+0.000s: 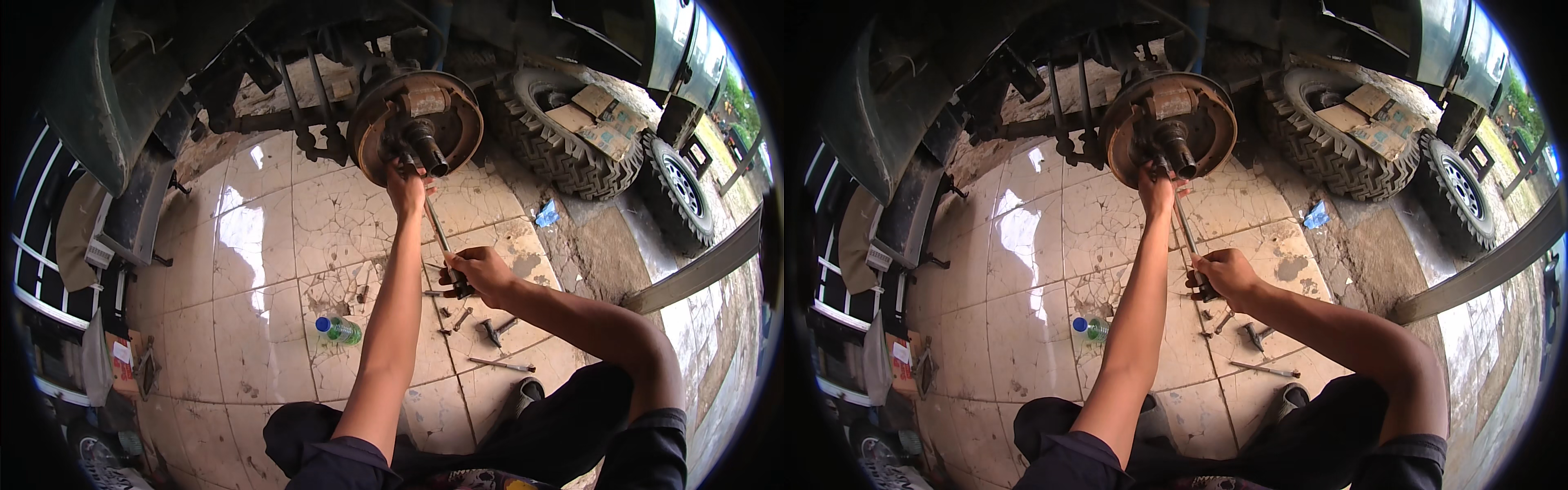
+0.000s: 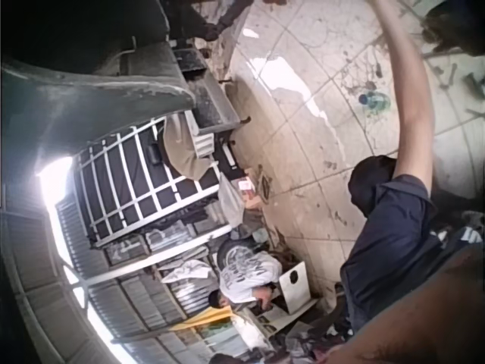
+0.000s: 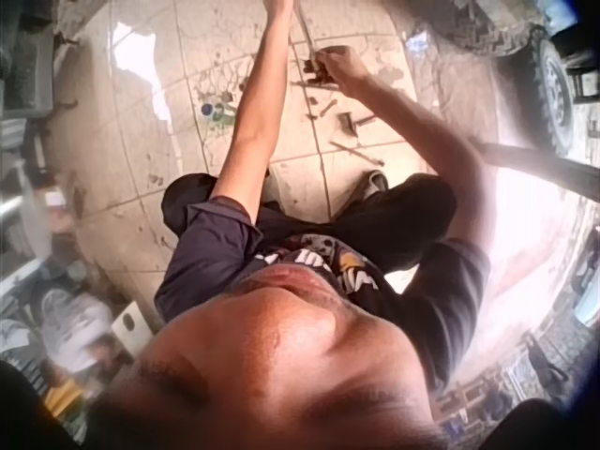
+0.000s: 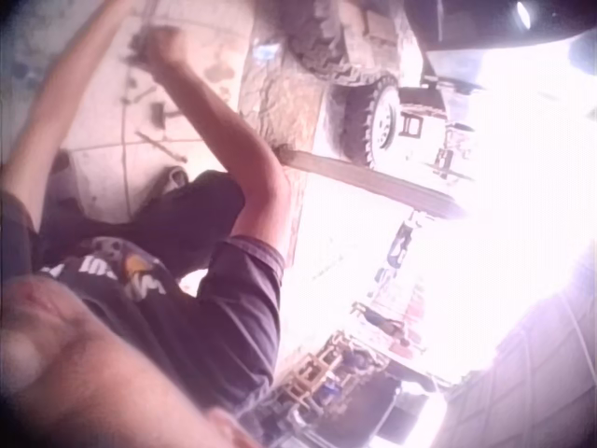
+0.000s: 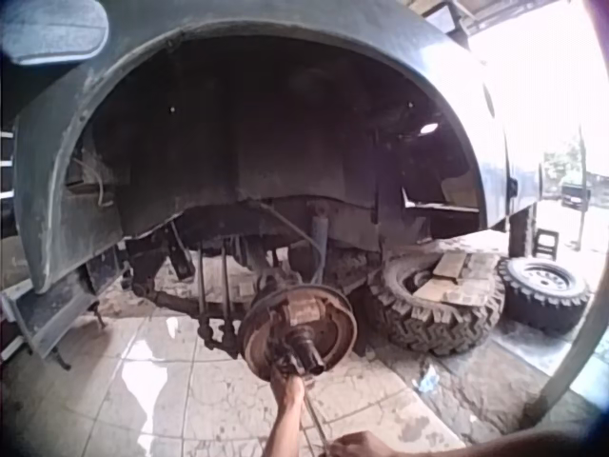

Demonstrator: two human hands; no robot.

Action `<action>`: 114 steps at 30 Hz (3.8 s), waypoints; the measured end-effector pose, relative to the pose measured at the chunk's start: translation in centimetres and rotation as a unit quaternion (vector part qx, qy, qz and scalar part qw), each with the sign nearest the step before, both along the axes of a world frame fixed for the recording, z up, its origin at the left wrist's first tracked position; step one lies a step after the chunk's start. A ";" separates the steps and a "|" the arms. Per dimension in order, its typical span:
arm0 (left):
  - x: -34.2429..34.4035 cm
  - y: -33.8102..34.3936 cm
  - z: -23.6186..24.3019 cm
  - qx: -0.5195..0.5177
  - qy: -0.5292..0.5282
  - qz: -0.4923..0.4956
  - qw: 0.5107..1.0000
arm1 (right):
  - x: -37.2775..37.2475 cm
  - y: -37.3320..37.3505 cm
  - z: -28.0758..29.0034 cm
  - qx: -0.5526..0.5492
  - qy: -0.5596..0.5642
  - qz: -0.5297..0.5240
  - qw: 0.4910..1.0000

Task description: The person is removing components from a vehicle's brake drum assembly. They use a T-handle wrench and a hammer to loosen parts on the axle and then continue the disassembly with a socket wrench.

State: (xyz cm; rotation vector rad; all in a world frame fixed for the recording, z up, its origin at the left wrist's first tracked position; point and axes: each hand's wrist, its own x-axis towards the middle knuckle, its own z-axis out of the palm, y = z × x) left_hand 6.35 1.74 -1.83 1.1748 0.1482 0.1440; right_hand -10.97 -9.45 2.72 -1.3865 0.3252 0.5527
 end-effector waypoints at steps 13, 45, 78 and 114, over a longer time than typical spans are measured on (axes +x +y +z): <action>-0.4 -0.9 0.6 -0.036 -0.012 0.005 0.999 | 1.8 -0.1 -0.3 -0.018 0.002 0.016 1.000; -0.7 -0.9 1.4 -0.079 0.002 0.006 0.997 | 2.6 0.8 0.5 -0.060 -0.013 -0.030 0.998; -7.2 0.7 -5.3 -0.161 0.164 -0.016 0.973 | -2.7 -4.4 -8.3 -0.338 -0.110 0.105 0.929; -22.1 1.6 -20.8 0.392 0.206 -0.182 0.878 | -9.8 -11.5 -17.6 -0.458 -0.048 0.255 0.850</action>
